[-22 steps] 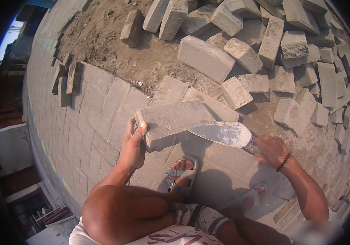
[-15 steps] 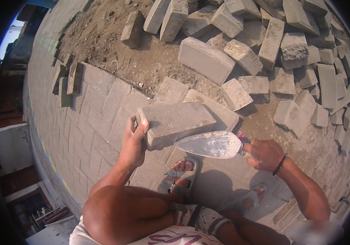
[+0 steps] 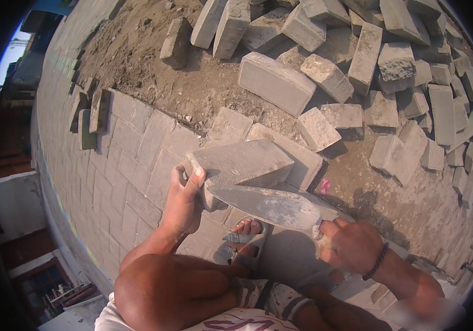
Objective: The person repeatedly picks up rectangular bricks from a pile and scrapes their surfaces with a trowel to remove residue. The person handles each brick individually, scraping multiple sides before placing it back on the pile.
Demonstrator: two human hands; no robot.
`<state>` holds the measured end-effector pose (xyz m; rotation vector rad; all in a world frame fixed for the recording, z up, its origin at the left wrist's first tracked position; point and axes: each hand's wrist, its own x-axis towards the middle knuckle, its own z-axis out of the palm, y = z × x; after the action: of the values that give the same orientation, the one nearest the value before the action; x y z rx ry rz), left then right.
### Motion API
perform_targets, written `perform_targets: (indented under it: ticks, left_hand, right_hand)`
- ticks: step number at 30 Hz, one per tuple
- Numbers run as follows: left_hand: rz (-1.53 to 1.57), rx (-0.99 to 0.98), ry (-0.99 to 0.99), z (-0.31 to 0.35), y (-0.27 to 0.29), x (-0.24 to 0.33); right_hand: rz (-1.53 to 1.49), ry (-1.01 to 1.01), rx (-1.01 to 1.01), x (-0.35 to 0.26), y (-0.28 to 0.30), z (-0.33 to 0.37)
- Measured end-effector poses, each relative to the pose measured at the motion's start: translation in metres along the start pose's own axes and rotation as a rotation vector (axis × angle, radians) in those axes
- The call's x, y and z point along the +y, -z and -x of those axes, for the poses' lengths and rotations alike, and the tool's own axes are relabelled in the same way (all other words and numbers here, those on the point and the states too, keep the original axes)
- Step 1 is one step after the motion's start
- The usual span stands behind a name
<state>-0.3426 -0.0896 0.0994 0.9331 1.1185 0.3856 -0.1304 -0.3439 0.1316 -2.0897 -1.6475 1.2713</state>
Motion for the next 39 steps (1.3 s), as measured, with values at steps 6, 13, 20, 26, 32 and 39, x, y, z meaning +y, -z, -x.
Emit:
perform_targets:
  ticks: [6, 13, 20, 26, 32, 39]
  left_hand:
    - [-0.051, -0.007, -0.028, 0.002, 0.003, -0.007]
    - [-0.092, 0.002, 0.006, 0.012, 0.0, -0.008]
    - [-0.016, 0.001, 0.027, 0.015, 0.003, -0.016]
    - [0.028, -0.037, 0.032, 0.017, -0.001, -0.016]
    - [-0.026, -0.077, 0.022, 0.021, -0.012, -0.01]
    - [-0.097, -0.093, -0.003, 0.02, -0.011, -0.019]
  right_hand:
    - [0.008, -0.012, -0.016, -0.003, 0.003, 0.011]
    - [-0.109, -0.038, -0.018, -0.009, -0.012, 0.021]
    - [-0.055, -0.178, -0.078, 0.018, -0.04, 0.036]
    - [-0.11, -0.351, -0.016, 0.023, -0.039, 0.052]
    - [-0.163, -0.119, 0.114, -0.016, -0.031, 0.053]
    - [-0.135, -0.074, 0.129, -0.01, -0.048, 0.069]
